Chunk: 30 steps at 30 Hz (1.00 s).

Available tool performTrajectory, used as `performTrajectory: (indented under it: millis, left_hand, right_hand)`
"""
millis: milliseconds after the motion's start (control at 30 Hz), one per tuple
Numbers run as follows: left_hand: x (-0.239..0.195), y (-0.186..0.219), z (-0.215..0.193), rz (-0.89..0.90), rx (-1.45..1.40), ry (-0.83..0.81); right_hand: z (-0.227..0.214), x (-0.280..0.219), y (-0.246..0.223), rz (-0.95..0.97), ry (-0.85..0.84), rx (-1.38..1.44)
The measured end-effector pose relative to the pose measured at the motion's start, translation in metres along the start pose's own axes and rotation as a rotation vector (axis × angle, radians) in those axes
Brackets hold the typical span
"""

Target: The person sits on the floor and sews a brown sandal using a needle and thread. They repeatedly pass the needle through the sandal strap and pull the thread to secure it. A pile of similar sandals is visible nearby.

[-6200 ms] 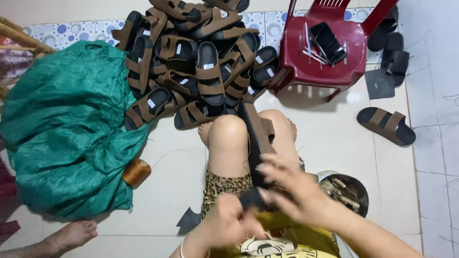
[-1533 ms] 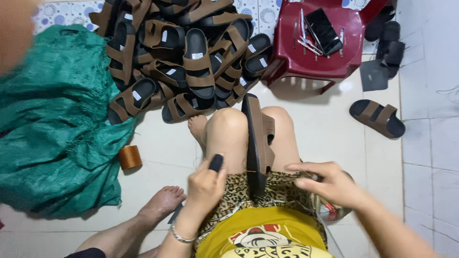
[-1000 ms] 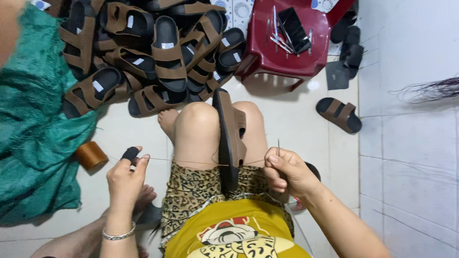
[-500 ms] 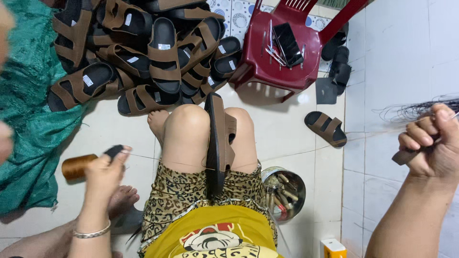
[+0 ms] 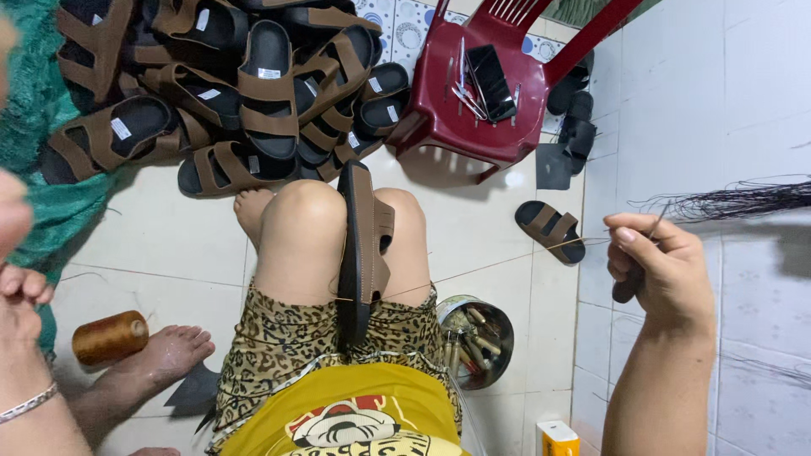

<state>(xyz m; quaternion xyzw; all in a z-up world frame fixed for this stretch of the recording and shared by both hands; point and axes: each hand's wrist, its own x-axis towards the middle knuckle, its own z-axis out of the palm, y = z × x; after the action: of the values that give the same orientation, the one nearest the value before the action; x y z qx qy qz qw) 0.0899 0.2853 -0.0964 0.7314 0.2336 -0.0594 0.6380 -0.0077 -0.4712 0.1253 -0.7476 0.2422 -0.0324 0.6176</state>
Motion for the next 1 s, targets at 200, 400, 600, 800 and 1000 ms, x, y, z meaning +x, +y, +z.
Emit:
performTrajectory:
  millis: [200, 400, 600, 800, 1000]
  left_hand:
    - [-0.020, 0.004, 0.021, 0.015, 0.002, 0.271]
    - [-0.013, -0.017, 0.023, 0.018, 0.030, 0.286]
    - [-0.019, 0.020, 0.009, -0.070, -0.183, 0.364]
    - [-0.005, 0.005, -0.015, -0.065, -0.233, 0.392]
    - [0.014, -0.002, -0.034, -0.081, -0.153, 0.585]
  right_hand:
    - [0.017, -0.006, -0.010, 0.052, 0.063, -0.033]
    - [0.028, -0.001, -0.007, 0.109, 0.022, -0.042]
    - [0.048, -0.003, -0.029, 0.093, 0.036, -0.297]
    - [0.048, 0.003, -0.014, -0.079, 0.021, -0.509]
    - [0.061, 0.001, -0.010, -0.017, 0.069, -0.490]
